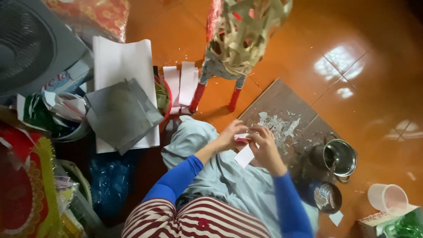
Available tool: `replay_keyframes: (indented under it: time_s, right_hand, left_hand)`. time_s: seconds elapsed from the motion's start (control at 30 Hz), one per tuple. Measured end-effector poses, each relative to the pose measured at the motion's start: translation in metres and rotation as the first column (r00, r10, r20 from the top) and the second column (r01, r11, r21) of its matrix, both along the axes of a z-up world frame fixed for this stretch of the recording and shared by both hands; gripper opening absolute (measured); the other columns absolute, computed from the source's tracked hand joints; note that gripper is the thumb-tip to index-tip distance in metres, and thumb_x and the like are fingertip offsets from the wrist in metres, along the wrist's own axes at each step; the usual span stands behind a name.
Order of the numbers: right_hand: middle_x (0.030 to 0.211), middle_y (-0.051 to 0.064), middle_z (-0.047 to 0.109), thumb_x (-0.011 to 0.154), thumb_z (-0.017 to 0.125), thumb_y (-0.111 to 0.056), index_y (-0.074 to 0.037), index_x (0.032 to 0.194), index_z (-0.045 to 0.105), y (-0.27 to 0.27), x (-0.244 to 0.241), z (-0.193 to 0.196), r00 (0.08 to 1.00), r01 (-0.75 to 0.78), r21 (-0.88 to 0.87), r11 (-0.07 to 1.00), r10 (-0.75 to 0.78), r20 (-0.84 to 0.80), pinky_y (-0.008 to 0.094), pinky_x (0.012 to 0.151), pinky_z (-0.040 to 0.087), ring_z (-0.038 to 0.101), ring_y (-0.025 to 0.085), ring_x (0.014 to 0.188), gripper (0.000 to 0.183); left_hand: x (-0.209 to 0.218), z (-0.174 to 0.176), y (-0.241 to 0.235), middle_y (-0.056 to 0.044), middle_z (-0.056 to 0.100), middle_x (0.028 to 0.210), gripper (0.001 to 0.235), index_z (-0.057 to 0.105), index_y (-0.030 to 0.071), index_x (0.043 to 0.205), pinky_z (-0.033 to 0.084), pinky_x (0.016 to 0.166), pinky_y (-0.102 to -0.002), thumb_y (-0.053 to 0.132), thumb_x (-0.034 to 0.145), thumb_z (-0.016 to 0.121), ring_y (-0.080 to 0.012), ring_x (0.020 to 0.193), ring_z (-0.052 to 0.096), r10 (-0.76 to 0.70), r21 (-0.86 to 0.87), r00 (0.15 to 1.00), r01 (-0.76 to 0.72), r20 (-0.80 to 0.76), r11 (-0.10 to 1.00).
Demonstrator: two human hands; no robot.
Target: Applying red paper strips to a bamboo frame using glue and a brush.
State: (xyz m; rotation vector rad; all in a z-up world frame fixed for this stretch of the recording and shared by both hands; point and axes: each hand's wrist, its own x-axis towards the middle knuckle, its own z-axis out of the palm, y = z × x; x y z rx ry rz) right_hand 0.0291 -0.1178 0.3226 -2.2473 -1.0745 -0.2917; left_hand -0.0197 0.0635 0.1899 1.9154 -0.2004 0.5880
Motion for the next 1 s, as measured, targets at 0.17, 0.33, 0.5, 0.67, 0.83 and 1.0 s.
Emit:
replay_keyframes:
  time_s: [0.17,0.33,0.5,0.67,0.83,1.0]
  right_hand:
    - [0.127,0.009,0.07,0.083,0.069,0.01,-0.003,0.105,0.069,0.013,0.035,0.055,0.918,-0.02,0.273,0.962,0.126,-0.376,0.027,0.083,0.055,0.068,0.016,0.099,0.025]
    - [0.121,0.011,0.066,0.105,0.064,0.004,0.004,0.116,0.067,0.023,0.081,0.039,0.832,0.068,0.514,0.855,0.236,-0.503,0.029,0.097,0.053,0.064,0.017,0.109,0.012]
    - [0.116,0.011,0.072,0.106,0.058,-0.004,0.004,0.12,0.066,0.068,0.108,0.018,0.665,0.197,0.649,0.735,0.386,-0.639,0.033,0.101,0.058,0.07,0.018,0.108,0.018]
    - [0.119,0.009,0.071,0.112,0.053,-0.009,0.004,0.126,0.064,0.118,0.136,0.0,0.694,0.153,0.719,0.678,0.445,-0.567,0.034,0.101,0.058,0.069,0.017,0.109,0.022]
    - [0.123,0.004,0.067,0.112,0.051,-0.007,0.0,0.13,0.06,0.165,0.153,-0.04,0.699,0.211,0.83,0.516,0.514,-0.498,0.028,0.099,0.053,0.063,0.012,0.111,0.022]
    - [0.118,0.001,0.063,0.117,0.052,-0.006,-0.003,0.124,0.057,0.191,0.162,-0.074,0.788,0.171,0.898,0.406,0.491,-0.372,0.026,0.099,0.048,0.057,0.01,0.11,0.01]
  left_hand:
    - [0.006,-0.029,0.051,-0.015,0.072,0.105,0.031,0.075,0.007,0.089,0.056,0.089,-0.038,0.007,0.061,0.088,-0.0315,0.112,0.067,-0.006,-0.081,0.993,-0.004,-0.122,0.997]
    - [-0.024,0.003,0.124,-0.009,0.072,0.12,0.022,0.077,0.006,0.103,0.055,0.096,-0.032,-0.001,0.082,0.075,-0.0201,0.112,0.068,0.131,-0.313,0.979,-0.175,-0.158,0.933]
    - [-0.021,0.097,0.166,-0.006,0.073,0.123,0.017,0.072,0.0,0.116,0.04,0.07,-0.032,0.004,0.101,0.066,-0.0172,0.082,0.052,0.077,-0.606,0.915,-0.322,-0.395,0.727]
    - [0.01,0.135,0.184,-0.004,0.072,0.114,0.016,0.067,0.001,0.116,0.05,0.096,-0.027,0.012,0.111,0.057,-0.012,0.106,0.064,0.271,-0.595,0.963,-0.212,0.01,0.775]
    - [0.081,0.088,0.205,-0.005,0.065,0.105,0.016,0.062,0.002,0.114,0.049,0.09,-0.028,0.012,0.113,0.05,-0.0136,0.098,0.06,0.408,-0.487,0.911,-0.331,0.056,0.808]
    - [0.094,0.133,0.182,-0.005,0.068,0.085,0.016,0.056,0.008,0.107,0.051,0.065,-0.029,0.013,0.11,0.042,-0.0161,0.071,0.065,0.444,-0.456,0.888,-0.446,-0.119,0.77]
